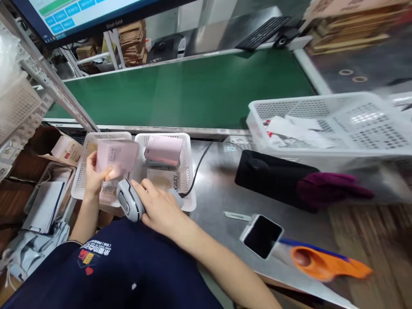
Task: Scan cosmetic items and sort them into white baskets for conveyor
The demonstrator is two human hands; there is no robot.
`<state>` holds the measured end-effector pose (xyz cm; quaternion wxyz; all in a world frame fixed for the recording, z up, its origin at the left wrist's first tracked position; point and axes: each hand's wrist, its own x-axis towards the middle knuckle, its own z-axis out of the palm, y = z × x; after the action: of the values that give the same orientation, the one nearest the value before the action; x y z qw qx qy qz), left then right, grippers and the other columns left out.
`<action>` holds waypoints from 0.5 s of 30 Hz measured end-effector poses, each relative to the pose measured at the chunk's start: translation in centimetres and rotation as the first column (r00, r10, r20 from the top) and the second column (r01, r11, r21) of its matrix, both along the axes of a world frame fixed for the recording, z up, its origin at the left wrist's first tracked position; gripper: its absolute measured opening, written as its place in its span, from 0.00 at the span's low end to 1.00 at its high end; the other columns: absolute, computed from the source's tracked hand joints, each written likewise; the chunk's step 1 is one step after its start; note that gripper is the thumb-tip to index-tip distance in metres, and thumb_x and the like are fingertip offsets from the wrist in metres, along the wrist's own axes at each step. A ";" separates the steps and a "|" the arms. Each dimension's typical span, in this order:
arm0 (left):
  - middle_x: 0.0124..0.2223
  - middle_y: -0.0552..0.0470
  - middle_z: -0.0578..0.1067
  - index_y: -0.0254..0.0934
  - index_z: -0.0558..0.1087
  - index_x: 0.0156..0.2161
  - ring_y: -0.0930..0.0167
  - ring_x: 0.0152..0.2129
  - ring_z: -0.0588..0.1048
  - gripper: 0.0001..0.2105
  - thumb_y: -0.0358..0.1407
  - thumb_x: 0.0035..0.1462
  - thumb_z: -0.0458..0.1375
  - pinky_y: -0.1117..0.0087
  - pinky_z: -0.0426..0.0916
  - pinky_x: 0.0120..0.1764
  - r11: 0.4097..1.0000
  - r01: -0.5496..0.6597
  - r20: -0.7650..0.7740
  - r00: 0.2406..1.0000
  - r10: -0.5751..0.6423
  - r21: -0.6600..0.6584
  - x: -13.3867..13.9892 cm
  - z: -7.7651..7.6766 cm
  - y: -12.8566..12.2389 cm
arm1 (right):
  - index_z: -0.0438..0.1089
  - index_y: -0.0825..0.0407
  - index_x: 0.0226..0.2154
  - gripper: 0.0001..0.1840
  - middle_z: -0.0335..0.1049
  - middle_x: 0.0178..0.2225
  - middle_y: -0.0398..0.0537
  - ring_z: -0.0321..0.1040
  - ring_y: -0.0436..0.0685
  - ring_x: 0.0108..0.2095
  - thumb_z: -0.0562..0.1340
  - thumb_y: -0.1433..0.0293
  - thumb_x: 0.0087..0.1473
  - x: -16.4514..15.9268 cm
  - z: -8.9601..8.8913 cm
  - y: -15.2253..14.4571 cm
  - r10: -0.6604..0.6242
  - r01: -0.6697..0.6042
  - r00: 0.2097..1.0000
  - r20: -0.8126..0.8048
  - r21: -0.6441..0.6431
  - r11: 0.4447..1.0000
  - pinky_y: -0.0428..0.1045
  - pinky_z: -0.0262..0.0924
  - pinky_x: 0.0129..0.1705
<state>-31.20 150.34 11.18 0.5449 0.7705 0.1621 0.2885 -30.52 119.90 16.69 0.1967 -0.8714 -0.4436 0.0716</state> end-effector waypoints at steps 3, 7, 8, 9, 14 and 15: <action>0.70 0.36 0.71 0.42 0.64 0.69 0.52 0.69 0.72 0.41 0.46 0.54 0.75 0.51 0.68 0.72 0.980 0.155 -0.067 0.984 -0.164 -0.120 0.0 -2.5 -4.8 | 0.62 0.50 0.74 0.48 0.75 0.53 0.55 0.77 0.61 0.38 0.60 0.77 0.51 -0.6 -0.9 -1.9 -0.020 0.022 0.999 -0.029 0.043 0.999 0.52 0.63 0.33; 0.76 0.33 0.65 0.42 0.60 0.74 0.53 0.76 0.64 0.39 0.46 0.63 0.70 0.51 0.62 0.76 0.977 0.188 -0.334 0.919 -0.211 -0.099 1.5 -7.0 -6.7 | 0.66 0.46 0.70 0.42 0.76 0.52 0.54 0.79 0.62 0.40 0.59 0.76 0.53 -1.2 -4.1 -7.0 -0.159 0.179 0.981 -0.112 0.197 0.964 0.52 0.70 0.36; 0.77 0.33 0.63 0.41 0.61 0.74 0.53 0.77 0.61 0.38 0.44 0.64 0.69 0.51 0.58 0.78 0.990 0.139 -0.392 0.910 -0.135 -0.020 2.3 -7.7 -5.9 | 0.67 0.46 0.69 0.39 0.77 0.51 0.54 0.80 0.63 0.40 0.59 0.75 0.55 -1.3 -4.9 -8.5 -0.198 0.226 0.970 -0.143 0.217 0.950 0.52 0.72 0.36; 0.78 0.32 0.62 0.40 0.62 0.74 0.54 0.79 0.58 0.37 0.43 0.65 0.69 0.52 0.54 0.79 0.995 0.070 -0.437 0.899 -0.031 0.072 3.2 -8.1 -4.6 | 0.68 0.46 0.68 0.37 0.77 0.49 0.54 0.81 0.63 0.41 0.59 0.74 0.56 -1.3 -5.7 -9.9 -0.235 0.271 0.956 -0.174 0.225 0.936 0.52 0.73 0.37; 0.81 0.15 0.46 0.22 0.58 0.75 0.39 0.82 0.41 0.41 0.38 0.66 0.68 0.37 0.40 0.78 0.943 -0.184 -0.549 0.775 0.314 0.279 7.3 -8.7 3.6 | 0.74 0.48 0.60 0.30 0.79 0.48 0.55 0.82 0.66 0.43 0.60 0.70 0.55 -1.7 -8.4 -13.0 -0.367 0.418 0.897 -0.248 0.204 0.885 0.55 0.75 0.41; 0.81 0.13 0.46 0.21 0.60 0.74 0.36 0.81 0.41 0.40 0.38 0.64 0.69 0.35 0.41 0.78 0.940 -0.186 -0.550 0.771 0.321 0.288 7.8 -8.9 4.6 | 0.75 0.48 0.60 0.29 0.79 0.48 0.55 0.82 0.66 0.43 0.60 0.70 0.55 -1.7 -8.6 -12.8 -0.373 0.429 0.891 -0.259 0.207 0.879 0.55 0.75 0.41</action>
<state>-23.44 154.90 2.24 0.3361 0.8470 0.3933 0.1226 -32.24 107.14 8.07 0.3651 -0.8987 -0.2346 0.0627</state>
